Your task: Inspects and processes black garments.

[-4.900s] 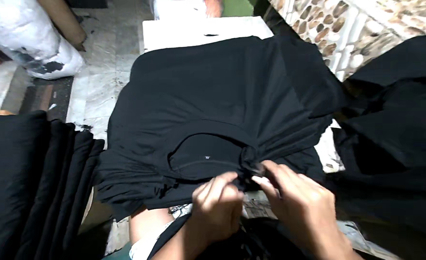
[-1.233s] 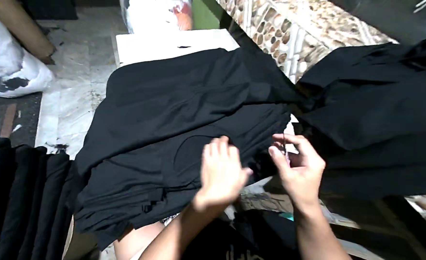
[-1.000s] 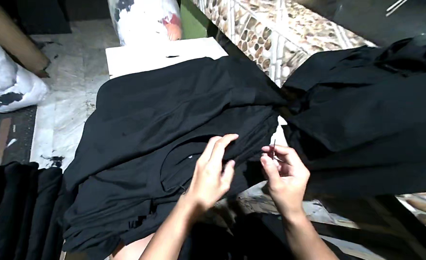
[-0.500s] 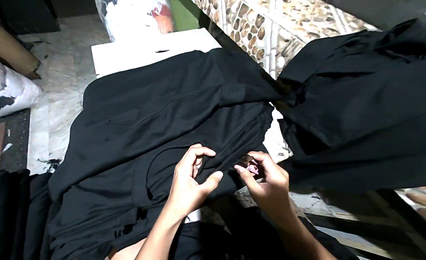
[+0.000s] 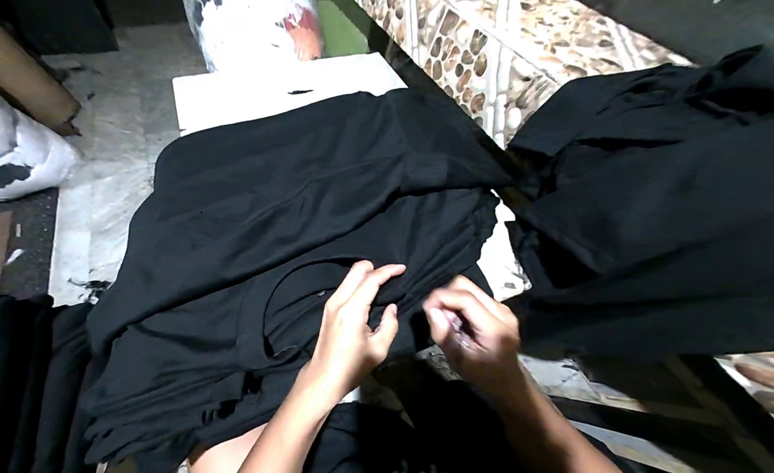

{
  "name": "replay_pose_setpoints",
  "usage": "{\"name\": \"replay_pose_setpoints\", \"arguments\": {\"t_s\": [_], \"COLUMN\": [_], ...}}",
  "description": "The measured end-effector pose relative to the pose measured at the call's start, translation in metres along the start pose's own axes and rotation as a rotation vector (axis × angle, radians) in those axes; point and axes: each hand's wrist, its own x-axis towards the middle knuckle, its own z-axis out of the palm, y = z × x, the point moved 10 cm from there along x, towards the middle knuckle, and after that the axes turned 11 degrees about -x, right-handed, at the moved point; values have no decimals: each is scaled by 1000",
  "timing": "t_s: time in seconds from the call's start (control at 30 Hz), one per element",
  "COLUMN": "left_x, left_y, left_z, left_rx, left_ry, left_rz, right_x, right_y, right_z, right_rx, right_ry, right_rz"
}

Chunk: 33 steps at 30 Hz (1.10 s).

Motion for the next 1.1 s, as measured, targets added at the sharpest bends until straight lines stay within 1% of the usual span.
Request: {"name": "replay_pose_setpoints", "arguments": {"t_s": [0.03, 0.13, 0.2, 0.27, 0.33, 0.43, 0.5, 0.6, 0.7, 0.8, 0.87, 0.97, 1.03, 1.1], "left_x": [2, 11, 11, 5, 1, -1, -3, -6, -7, -6, -8, -9, -7, -7], "left_y": [5, 17, 16, 10, 10, 7, 0, -10, -15, -18, -21, -24, -24, -25], "left_z": [2, 6, 8, 10, 7, -4, -10, -13, -9, -7, -7, -9, -10, -9], "left_rx": [48, 100, 126, 194, 208, 86, -16, -150, -252, -294, -335, -476, -541, -598], "left_ry": [-1, 27, 70, 108, 138, 142, 145, 144, 96, 61, 39, 5, -35, -78], "left_rz": [29, 28, 62, 147, 178, 119, 66, 15, -32, -67, -93, -118, -89, -68], "right_x": [-2, -13, -17, -19, -21, -26, -26, -23, -19, -16, -14, -11, -10, -9], "right_y": [-5, -14, -13, -9, 0, 21, 29, 25, 14, 8, 11, 19, 24, 29], "right_z": [-5, -9, -9, -9, -8, -6, -2, 3, 9, 15, 16, 11, 5, -1], "right_rx": [27, 107, 126, 103, 55, 20, -12, -117, -198, -186, -174, -184, -142, -54], "right_ry": [-23, -73, -77, -71, -59, -55, -89, -115, -139, -124, -115, -98, -39, 34], "right_rz": [2, -45, -53, -32, 41, 164, 199, 162, 120, 91, 121, 192, 210, 185]}}
